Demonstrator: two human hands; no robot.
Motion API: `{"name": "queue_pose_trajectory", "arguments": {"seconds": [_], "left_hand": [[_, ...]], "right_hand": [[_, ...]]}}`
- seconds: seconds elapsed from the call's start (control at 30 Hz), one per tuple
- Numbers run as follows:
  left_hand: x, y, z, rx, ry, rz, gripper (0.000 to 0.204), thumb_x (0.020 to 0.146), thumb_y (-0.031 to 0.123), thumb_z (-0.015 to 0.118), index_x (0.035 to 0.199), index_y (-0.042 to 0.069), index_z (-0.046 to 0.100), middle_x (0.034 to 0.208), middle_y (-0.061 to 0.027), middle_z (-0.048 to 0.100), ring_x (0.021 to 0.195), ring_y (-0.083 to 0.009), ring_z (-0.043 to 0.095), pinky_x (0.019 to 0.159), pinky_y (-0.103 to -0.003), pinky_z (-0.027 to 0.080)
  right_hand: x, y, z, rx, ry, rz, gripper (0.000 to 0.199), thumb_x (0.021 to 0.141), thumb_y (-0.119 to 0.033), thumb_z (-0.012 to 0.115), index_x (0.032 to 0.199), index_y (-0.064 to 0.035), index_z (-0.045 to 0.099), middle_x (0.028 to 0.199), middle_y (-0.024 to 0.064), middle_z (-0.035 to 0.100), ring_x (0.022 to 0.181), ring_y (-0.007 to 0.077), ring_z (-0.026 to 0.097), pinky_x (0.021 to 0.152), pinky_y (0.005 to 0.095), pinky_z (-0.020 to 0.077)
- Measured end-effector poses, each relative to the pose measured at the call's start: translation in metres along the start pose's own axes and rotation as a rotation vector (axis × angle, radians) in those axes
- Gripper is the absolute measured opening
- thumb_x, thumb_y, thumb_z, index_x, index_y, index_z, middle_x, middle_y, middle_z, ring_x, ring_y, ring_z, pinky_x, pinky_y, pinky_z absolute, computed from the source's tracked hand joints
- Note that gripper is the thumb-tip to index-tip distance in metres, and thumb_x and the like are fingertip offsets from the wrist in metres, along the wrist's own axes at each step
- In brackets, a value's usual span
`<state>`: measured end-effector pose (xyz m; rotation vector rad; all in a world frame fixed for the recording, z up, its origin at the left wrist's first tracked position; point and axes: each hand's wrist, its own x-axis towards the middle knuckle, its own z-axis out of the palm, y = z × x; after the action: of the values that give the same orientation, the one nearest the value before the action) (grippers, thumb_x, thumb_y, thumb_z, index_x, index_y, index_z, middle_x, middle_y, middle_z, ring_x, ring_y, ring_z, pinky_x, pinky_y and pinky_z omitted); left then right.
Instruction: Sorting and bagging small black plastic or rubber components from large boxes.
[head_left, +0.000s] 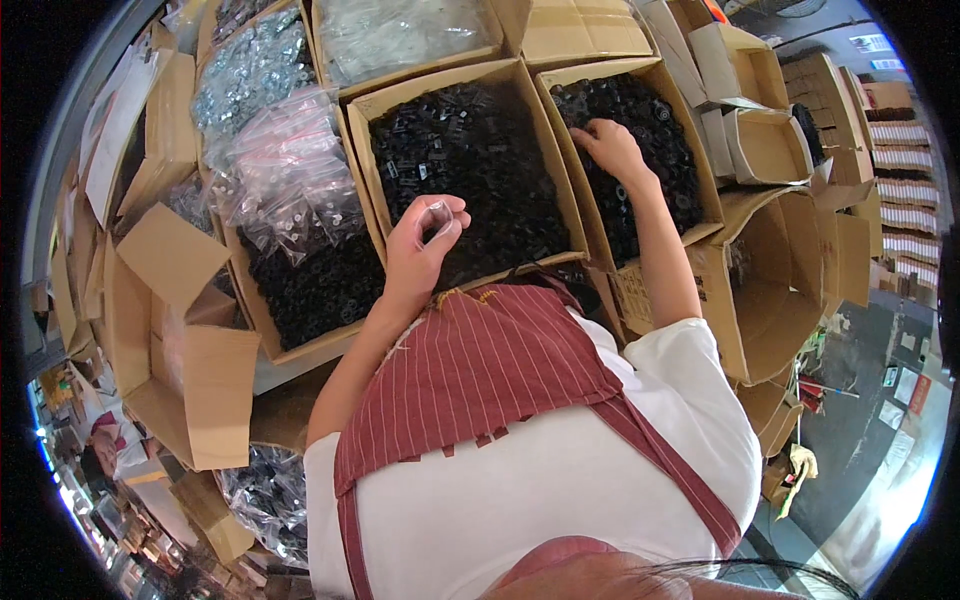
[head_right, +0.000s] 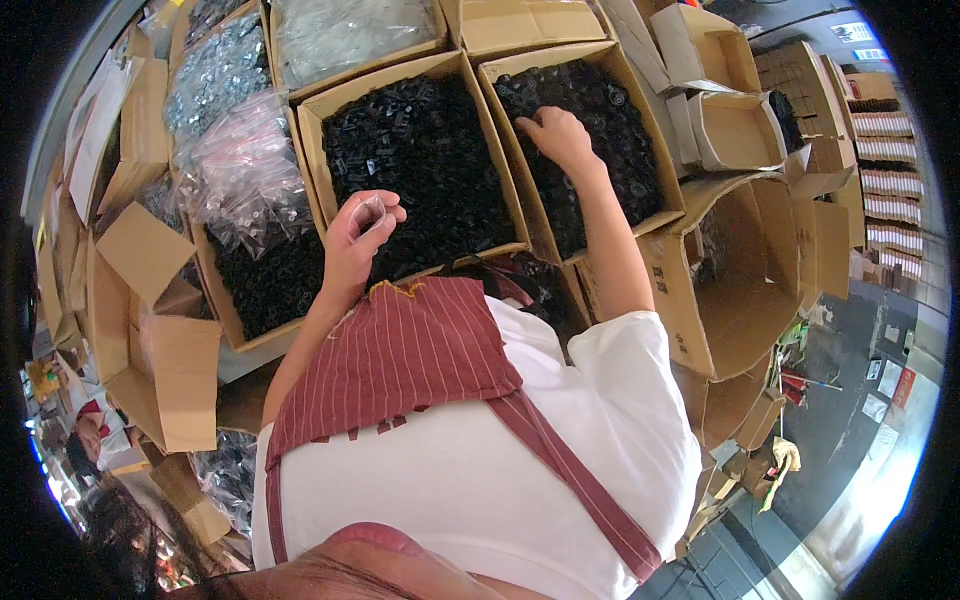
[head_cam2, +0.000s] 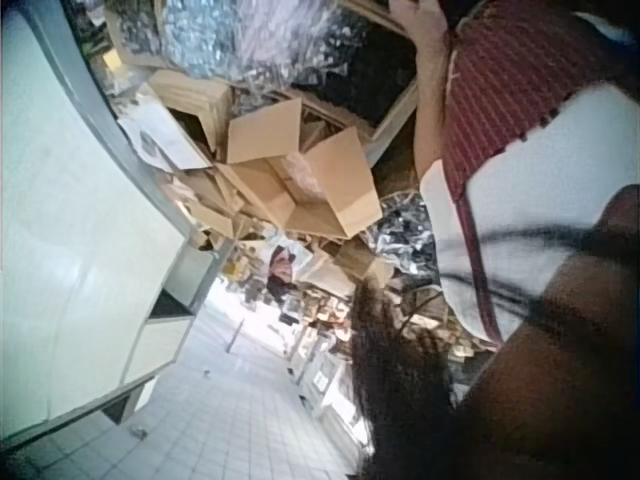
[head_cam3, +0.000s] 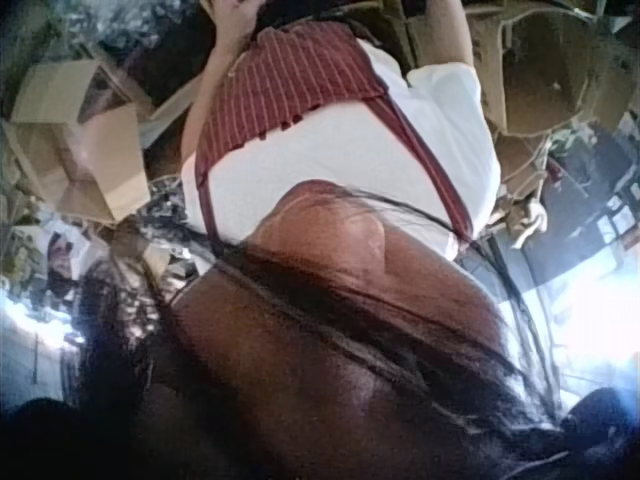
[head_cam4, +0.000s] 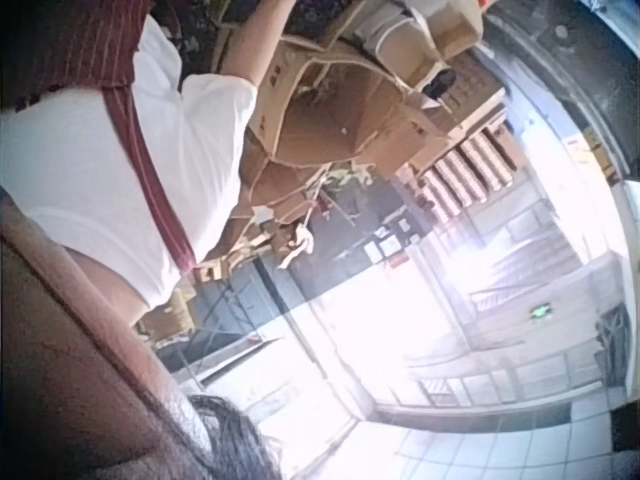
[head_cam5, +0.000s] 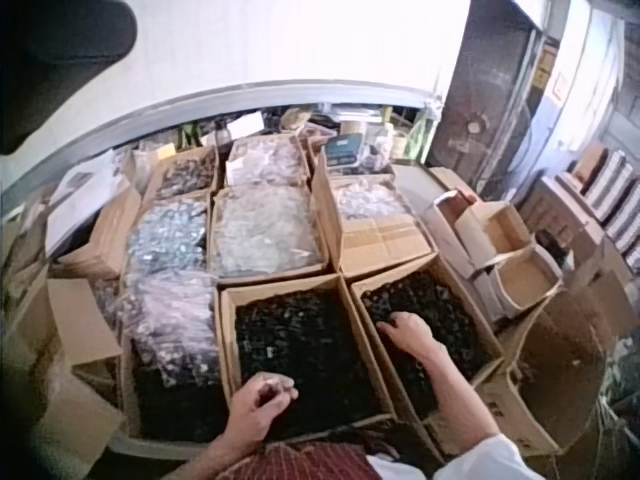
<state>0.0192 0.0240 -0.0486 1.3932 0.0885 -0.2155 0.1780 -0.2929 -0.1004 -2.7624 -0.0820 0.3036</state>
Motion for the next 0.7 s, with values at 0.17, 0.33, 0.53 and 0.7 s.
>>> {"name": "queue_pose_trajectory", "arguments": {"seconds": [0.17,0.33,0.53,0.7], "left_hand": [[-0.003,-0.001,-0.003,0.009,-0.054,0.013,0.022,0.094,0.005,0.061,0.116,0.003,0.061,0.100,-0.0043,0.065,0.094,-0.0111,0.060,0.085,-0.026,0.045],[-0.005,0.000,-0.007,0.065,-0.070,0.098,0.023,0.089,0.000,0.064,0.112,0.001,0.062,0.101,-0.0059,0.064,0.097,-0.0137,0.062,0.088,-0.028,0.047],[-0.006,0.012,0.003,0.132,-0.181,0.099,0.027,0.086,-0.001,0.067,0.113,0.002,0.061,0.106,-0.0047,0.063,0.100,-0.0136,0.061,0.091,-0.029,0.047],[-0.010,0.015,0.001,0.187,-0.161,0.041,0.030,0.086,0.002,0.069,0.114,0.002,0.060,0.110,-0.0054,0.064,0.105,-0.0142,0.060,0.096,-0.030,0.045]], "right_hand": [[0.000,-0.006,-0.012,0.047,0.137,-0.014,0.039,0.088,-0.040,0.066,0.098,-0.0027,0.072,0.093,0.0210,0.071,0.093,0.0382,0.068,0.080,0.0482,0.0540],[-0.059,-0.078,-0.072,0.668,0.126,-0.068,0.027,0.088,-0.027,0.074,0.097,-0.0023,0.071,0.077,0.0040,0.068,0.072,0.0104,0.061,0.065,0.0268,0.0481],[-0.112,-0.155,-0.063,0.781,-0.171,-0.726,0.019,0.087,-0.009,0.076,0.102,0.0020,0.071,0.091,0.0090,0.072,0.083,0.0160,0.068,0.073,0.0281,0.0543],[-0.106,-0.168,-0.044,0.740,-0.204,-0.837,0.018,0.089,-0.009,0.074,0.103,0.0023,0.071,0.090,0.0116,0.072,0.077,0.0178,0.067,0.068,0.0293,0.0536]]}}
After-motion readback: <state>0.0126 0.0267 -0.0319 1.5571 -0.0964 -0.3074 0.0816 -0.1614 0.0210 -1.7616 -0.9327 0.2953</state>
